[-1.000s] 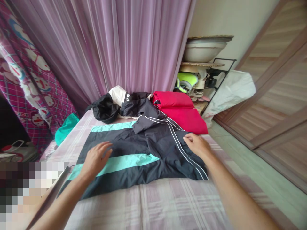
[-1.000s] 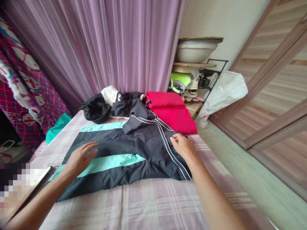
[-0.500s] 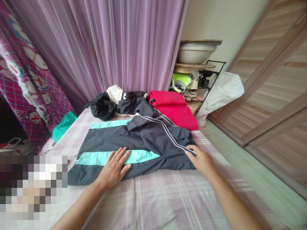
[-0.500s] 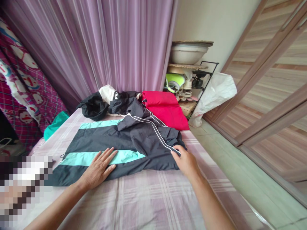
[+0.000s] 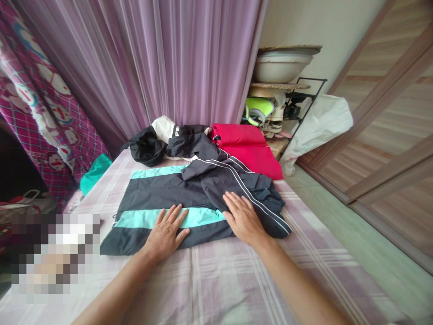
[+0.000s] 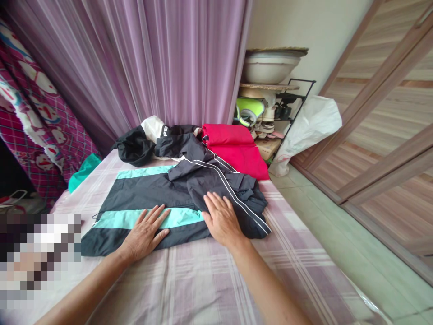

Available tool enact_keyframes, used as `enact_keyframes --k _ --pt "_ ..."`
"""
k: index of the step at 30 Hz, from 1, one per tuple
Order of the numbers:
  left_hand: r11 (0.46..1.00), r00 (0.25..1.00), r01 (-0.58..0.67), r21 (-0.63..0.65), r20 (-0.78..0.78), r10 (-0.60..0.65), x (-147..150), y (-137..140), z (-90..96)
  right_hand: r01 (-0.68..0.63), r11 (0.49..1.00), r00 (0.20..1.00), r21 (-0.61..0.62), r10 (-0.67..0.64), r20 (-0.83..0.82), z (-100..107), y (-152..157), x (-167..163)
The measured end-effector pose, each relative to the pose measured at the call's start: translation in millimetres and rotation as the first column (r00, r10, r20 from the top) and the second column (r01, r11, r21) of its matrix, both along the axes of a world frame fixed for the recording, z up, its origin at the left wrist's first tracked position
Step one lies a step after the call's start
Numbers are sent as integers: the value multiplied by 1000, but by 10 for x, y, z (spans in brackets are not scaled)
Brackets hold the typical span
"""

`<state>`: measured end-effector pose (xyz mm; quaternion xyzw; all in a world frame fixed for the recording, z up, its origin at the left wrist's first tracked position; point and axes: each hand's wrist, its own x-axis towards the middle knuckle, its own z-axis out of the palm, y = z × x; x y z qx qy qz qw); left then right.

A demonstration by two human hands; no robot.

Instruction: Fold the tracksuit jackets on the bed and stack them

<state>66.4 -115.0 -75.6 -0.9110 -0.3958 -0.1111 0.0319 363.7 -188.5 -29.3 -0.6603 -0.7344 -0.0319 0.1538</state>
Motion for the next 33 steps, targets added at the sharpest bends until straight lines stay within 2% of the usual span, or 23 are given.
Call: enact_keyframes --k 3,5,8,10,14,17,20,23,27,30,33 --pt "999 1000 -22 -39 -19 22 -119 18 27 -11 983 998 -185 21 52 -170 122 9" --pt "995 996 -84 -58 -29 82 -281 45 42 35 975 996 -218 -16 85 -286 140 168" --pt "977 979 -201 -68 -37 199 -540 82 68 85 974 992 -210 -63 109 -378 123 393" --pt "965 968 -249 -79 -46 246 -640 84 99 111 970 989 -216 -86 123 -370 120 423" --pt "950 957 -289 -120 -75 281 -620 46 185 164 974 983 -154 -147 113 -238 166 154" --pt "938 949 -312 -151 -87 302 -566 20 225 84 993 995 -78 -79 64 -173 214 -149" --pt "930 944 -330 -162 -86 320 -569 3 210 25 988 998 -149 -16 58 -229 259 -295" --pt "920 931 -364 -145 -79 356 -597 2 184 30 973 998 -230 -15 67 -327 301 -224" --pt "895 903 -430 -119 -40 428 -634 75 263 43 973 999 -227 -37 32 -371 327 -68" --pt "869 874 -486 -93 -70 481 -699 166 348 94 969 996 -229 -91 25 -359 326 -68" --pt "867 866 -498 -35 -71 495 -809 214 321 135 965 991 -225 -126 54 -340 328 -115"
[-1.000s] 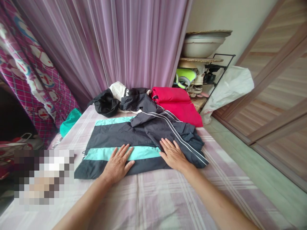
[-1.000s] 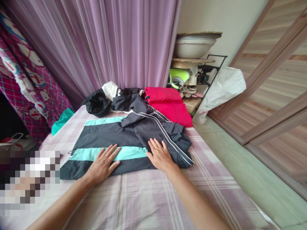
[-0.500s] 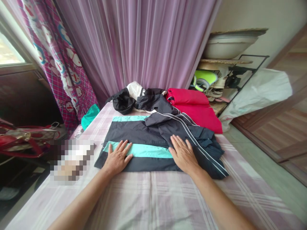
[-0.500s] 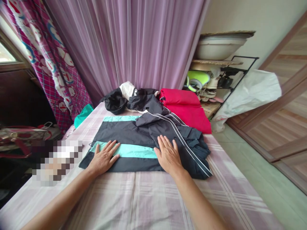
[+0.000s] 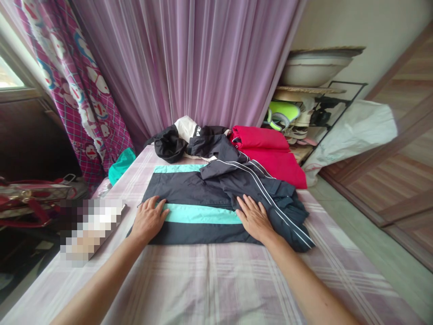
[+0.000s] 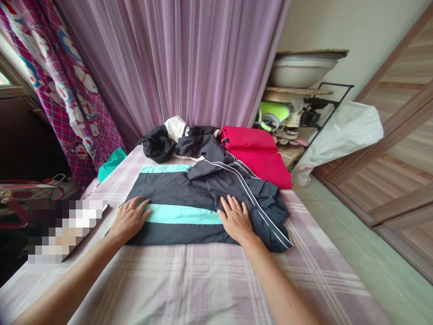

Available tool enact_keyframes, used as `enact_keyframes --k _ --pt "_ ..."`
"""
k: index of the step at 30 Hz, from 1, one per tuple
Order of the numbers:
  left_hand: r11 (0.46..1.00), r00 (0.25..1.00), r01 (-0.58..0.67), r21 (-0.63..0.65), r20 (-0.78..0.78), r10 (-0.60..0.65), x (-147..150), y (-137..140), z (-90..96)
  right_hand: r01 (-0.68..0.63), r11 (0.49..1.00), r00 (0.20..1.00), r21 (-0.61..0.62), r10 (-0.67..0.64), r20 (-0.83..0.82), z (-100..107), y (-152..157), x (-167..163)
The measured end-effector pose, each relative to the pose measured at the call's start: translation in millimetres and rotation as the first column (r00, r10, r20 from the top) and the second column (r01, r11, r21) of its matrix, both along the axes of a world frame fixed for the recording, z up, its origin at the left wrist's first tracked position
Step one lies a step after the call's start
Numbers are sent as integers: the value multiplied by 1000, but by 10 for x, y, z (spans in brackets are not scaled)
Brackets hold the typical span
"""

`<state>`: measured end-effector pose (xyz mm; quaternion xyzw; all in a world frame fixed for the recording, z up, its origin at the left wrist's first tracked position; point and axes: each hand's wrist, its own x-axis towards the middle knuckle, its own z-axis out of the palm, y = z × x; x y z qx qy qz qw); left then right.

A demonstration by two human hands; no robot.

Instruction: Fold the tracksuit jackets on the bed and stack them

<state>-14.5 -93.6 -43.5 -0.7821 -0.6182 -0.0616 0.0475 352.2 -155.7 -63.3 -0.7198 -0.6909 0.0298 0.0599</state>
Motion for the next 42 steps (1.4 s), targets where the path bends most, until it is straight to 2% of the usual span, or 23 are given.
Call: enact_keyframes --k 4,6,9,14,18,20,22,23,25,27,30,32,38,42 --pt "999 999 38 28 25 -38 -143 -29 -101 29 999 1000 -41 -29 13 38 28 10" --pt "999 999 45 20 11 -45 -181 -48 -75 29 998 1000 -63 -29 -3 59 41 51" --pt "999 998 -20 -26 -55 18 -205 -46 73 4 998 1000 -59 -5 -24 85 35 111" --pt "992 983 -58 -115 -178 37 -213 -19 379 -63 997 998 55 63 -5 86 -16 114" --pt "970 956 -132 -204 -283 71 -135 -26 550 -53 998 999 -15 53 6 73 -26 80" --pt "982 956 -125 -142 -281 81 -33 -40 568 -25 999 1000 -30 25 -2 86 -18 53" --pt "999 980 -9 -36 -201 2 118 -69 500 -23 1000 1000 5 23 -14 107 -11 11" --pt "996 986 86 2 -144 -85 205 -90 431 -48 998 999 34 48 -17 116 -9 -14" --pt "959 959 281 25 -40 -280 378 -139 235 -142 987 990 69 144 -17 121 -9 -59" --pt "919 919 394 18 0 -394 506 -183 14 -228 973 973 46 229 -17 104 -11 -74" --pt "910 910 415 11 -6 -415 562 -206 -232 -227 974 974 0 227 -15 57 -14 -20" --pt "912 912 409 7 -9 -409 540 -197 -299 -201 980 980 11 201 -4 30 -23 51" --pt "914 914 405 29 -10 -405 496 -182 -300 -112 991 994 69 112 17 0 -66 288" --pt "923 923 384 27 -14 -384 495 -190 -312 -48 999 998 -3 48 43 35 -45 418"
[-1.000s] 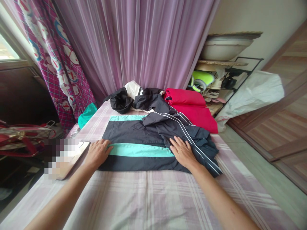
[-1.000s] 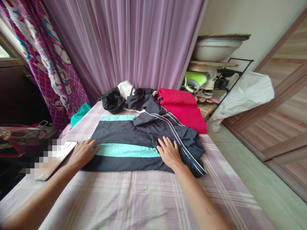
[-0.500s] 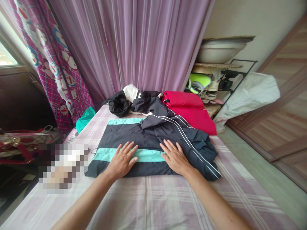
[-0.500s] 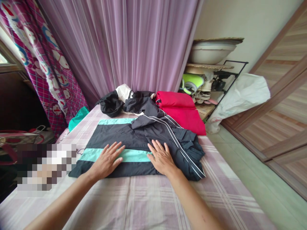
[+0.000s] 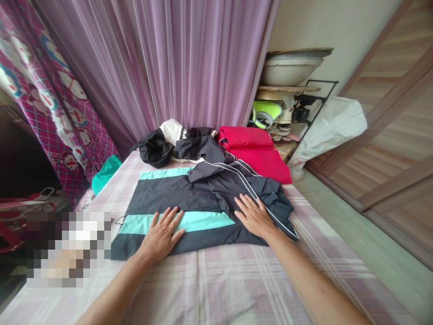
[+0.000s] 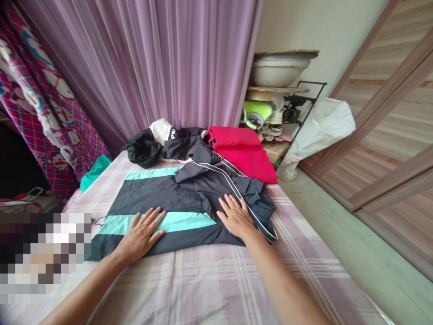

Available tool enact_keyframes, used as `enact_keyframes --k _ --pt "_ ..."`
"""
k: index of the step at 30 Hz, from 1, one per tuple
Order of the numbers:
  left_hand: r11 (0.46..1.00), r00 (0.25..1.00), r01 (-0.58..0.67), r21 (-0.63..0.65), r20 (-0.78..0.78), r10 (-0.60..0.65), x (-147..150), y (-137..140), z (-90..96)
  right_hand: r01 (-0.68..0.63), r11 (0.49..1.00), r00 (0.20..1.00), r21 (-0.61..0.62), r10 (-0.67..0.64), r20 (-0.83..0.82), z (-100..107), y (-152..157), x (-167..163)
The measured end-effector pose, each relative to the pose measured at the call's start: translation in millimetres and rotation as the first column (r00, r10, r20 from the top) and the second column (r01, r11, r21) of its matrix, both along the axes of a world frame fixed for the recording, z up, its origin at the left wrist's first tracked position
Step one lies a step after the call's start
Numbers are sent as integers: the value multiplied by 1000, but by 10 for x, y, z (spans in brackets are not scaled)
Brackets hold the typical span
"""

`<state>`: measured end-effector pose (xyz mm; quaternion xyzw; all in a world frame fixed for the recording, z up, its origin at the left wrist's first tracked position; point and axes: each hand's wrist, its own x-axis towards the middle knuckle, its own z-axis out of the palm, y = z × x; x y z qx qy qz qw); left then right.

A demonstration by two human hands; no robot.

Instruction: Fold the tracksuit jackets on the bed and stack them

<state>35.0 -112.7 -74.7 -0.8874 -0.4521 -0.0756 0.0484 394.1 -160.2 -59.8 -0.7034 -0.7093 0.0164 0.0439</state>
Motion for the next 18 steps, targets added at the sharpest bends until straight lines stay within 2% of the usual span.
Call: enact_keyframes --k 2,5,7,9,13,16,18 --pt "1000 1000 -6 -4 -1 6 -1 0 -2 18 999 1000 -47 -18 0 41 14 -12" --pt "1000 1000 -11 -1 -4 11 2 1 8 42 999 999 35 -41 -24 89 12 -153" --pt "1000 1000 -14 0 -8 14 5 1 18 -17 995 999 101 21 -43 90 -2 -254" --pt "1000 1000 -13 -5 -14 13 6 0 23 -80 993 995 82 84 -52 70 -8 -278" --pt "999 1000 -19 -36 -20 18 0 -3 16 -5 1000 1000 -8 5 -16 20 -5 -30" --pt "996 999 -34 -82 -12 33 5 13 77 -8 1000 1000 26 8 8 -14 -38 189" --pt "990 999 -41 -131 -9 40 35 64 202 -26 997 1000 78 26 4 -38 -68 244"
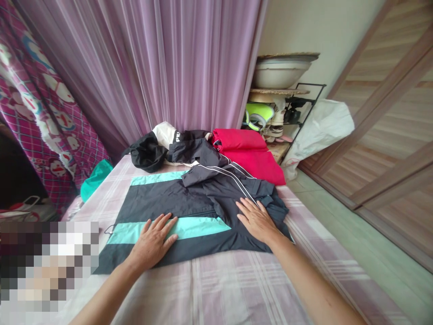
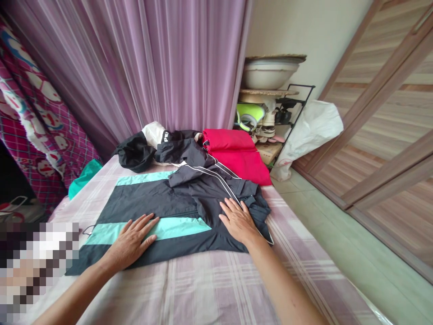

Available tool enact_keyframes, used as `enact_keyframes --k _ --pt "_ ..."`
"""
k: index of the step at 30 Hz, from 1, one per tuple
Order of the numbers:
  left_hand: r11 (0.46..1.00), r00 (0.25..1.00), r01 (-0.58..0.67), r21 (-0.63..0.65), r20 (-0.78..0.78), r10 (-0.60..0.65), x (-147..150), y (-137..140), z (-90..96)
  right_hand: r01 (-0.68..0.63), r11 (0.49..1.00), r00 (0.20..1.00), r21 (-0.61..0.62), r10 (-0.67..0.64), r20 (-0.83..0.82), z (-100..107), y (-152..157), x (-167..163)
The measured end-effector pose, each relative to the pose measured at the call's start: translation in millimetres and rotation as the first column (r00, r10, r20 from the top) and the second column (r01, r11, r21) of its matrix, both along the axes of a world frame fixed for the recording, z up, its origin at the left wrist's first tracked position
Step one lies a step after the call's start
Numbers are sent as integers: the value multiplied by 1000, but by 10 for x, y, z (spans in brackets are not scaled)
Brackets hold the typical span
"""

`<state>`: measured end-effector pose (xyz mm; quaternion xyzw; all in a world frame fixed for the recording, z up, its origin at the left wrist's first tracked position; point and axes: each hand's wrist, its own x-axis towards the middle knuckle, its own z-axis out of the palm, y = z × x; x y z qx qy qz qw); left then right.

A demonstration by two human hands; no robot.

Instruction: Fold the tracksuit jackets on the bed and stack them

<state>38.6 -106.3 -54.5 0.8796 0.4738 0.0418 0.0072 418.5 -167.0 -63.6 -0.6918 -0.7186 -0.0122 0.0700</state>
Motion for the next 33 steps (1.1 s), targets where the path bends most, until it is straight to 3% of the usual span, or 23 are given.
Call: enact_keyframes --k 5,10,15,19,23,27,30,33 --pt "997 1000 -5 -75 -18 4 309 400 540 18 998 999 56 -17 -33 -31 -19 -56" --pt "992 994 104 70 37 -107 1040 1050 979 17 997 998 74 -12 -57 -21 -13 -68" --pt "961 963 269 66 11 -270 1749 1483 1124 14 997 998 70 -11 -55 4 -35 -75" --pt "955 944 297 -3 -151 -294 1986 1601 1118 11 996 997 91 -4 -78 -2 -45 -81" --pt "923 908 382 39 -202 -368 1899 1631 1164 -4 985 992 173 26 -126 -59 -31 -33" --pt "872 874 464 157 -242 -422 1555 1601 1358 155 929 963 337 -66 -262 -125 0 50" --pt "835 860 501 227 -240 -451 1214 1495 1588 247 912 929 328 -127 -348 -142 12 97" --pt "823 856 509 252 -249 -453 836 1296 1799 231 923 913 309 -95 -398 -139 8 135"
